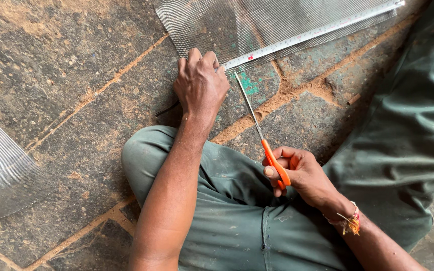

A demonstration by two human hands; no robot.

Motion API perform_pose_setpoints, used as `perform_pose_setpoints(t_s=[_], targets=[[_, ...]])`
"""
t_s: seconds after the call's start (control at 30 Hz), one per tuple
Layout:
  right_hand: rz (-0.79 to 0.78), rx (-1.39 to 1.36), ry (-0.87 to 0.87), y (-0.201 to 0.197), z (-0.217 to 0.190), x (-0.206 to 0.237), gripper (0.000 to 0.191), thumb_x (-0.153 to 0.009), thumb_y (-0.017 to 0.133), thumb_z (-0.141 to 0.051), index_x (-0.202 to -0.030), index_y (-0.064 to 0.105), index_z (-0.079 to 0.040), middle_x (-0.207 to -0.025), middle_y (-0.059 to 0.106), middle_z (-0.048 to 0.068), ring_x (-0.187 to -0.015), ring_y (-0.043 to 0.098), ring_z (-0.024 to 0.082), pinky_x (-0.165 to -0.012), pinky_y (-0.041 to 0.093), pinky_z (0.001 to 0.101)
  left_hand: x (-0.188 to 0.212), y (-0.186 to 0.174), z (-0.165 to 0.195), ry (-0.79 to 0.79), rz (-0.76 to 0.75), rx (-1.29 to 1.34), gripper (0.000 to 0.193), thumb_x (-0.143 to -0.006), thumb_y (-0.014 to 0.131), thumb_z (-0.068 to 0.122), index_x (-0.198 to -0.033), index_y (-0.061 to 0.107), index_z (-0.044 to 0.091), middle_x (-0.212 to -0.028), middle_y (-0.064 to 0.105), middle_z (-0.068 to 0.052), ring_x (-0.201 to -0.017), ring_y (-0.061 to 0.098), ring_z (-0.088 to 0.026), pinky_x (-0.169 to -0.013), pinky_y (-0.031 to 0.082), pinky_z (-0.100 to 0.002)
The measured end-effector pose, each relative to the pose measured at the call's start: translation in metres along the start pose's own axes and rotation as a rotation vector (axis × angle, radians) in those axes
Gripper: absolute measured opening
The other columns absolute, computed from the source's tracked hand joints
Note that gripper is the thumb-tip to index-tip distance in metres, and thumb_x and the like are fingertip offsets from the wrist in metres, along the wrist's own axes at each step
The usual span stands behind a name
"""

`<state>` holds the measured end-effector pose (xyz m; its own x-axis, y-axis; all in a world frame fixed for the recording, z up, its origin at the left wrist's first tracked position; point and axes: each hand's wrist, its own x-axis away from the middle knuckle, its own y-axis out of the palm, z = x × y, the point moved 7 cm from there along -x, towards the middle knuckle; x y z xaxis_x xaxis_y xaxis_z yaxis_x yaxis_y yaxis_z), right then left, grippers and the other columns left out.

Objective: The person measures a piece of mesh material using a metal ruler and then cuts it with orange-handled scissors. They trim the edges to create a rectangular piece and then fold it in half.

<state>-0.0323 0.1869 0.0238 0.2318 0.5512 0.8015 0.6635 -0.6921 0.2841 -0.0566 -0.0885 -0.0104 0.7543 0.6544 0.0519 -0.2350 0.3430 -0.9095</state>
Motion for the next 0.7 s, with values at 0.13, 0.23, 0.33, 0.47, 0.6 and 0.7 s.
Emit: perform_pose_setpoints(t_s=[0.13,0.23,0.33,0.47,0.6,0.7], targets=[[0.035,0.023,0.024,-0.003,0.001,0.0,0.026,-0.083,0.078,-0.018,-0.1,0.069,0.0,-0.064,0.063,0.003,-0.05,0.06,0.011,-0.046,0.048,0.0253,0.0,0.002,-0.001,0.006,0.011,-0.002,0.018,-0.08,0.084,0.022,-0.088,0.074,0.009,-0.094,0.064,-0.006,-0.089,0.062,-0.024,-0.066,0.058,-0.039],[0.066,0.053,0.047,-0.006,0.001,-0.001,0.026,-0.083,0.078,-0.019,-0.099,0.07,0.0,-0.061,0.063,0.004,-0.047,0.059,0.013,-0.045,0.045,0.0249,0.0,0.002,-0.002,0.021,0.036,-0.009,0.018,-0.078,0.085,0.022,-0.086,0.074,0.01,-0.092,0.064,-0.006,-0.088,0.062,-0.023,-0.064,0.057,-0.039],[0.085,0.06,0.082,-0.008,0.002,-0.002,0.026,-0.083,0.077,-0.02,-0.098,0.072,0.0,-0.06,0.063,0.004,-0.045,0.058,0.013,-0.044,0.043,0.0254,0.0,0.005,-0.003,0.032,0.049,-0.007,0.019,-0.078,0.085,0.022,-0.086,0.074,0.009,-0.092,0.064,-0.006,-0.086,0.062,-0.023,-0.063,0.057,-0.038],[0.077,0.032,0.067,-0.008,-0.001,-0.003,0.028,-0.083,0.078,-0.022,-0.099,0.074,0.001,-0.06,0.063,0.003,-0.046,0.057,0.011,-0.044,0.044,0.0258,0.0,0.01,-0.007,0.028,0.038,0.006,0.019,-0.08,0.085,0.023,-0.086,0.074,0.009,-0.091,0.064,-0.006,-0.084,0.062,-0.022,-0.062,0.057,-0.038],[0.093,0.068,0.075,-0.01,-0.002,-0.002,0.03,-0.082,0.078,-0.024,-0.099,0.074,0.001,-0.059,0.062,0.003,-0.045,0.056,0.012,-0.044,0.042,0.0253,-0.001,0.012,-0.008,0.028,0.043,0.002,0.02,-0.079,0.085,0.024,-0.085,0.073,0.01,-0.092,0.064,-0.005,-0.086,0.062,-0.023,-0.064,0.058,-0.038],[0.093,0.076,0.078,-0.01,-0.003,-0.001,0.032,-0.082,0.078,-0.026,-0.099,0.074,0.001,-0.059,0.062,0.002,-0.045,0.056,0.011,-0.045,0.042,0.025,0.0,0.013,-0.008,0.015,0.026,-0.006,0.019,-0.079,0.085,0.024,-0.085,0.073,0.01,-0.092,0.064,-0.005,-0.086,0.062,-0.023,-0.064,0.058,-0.038]])
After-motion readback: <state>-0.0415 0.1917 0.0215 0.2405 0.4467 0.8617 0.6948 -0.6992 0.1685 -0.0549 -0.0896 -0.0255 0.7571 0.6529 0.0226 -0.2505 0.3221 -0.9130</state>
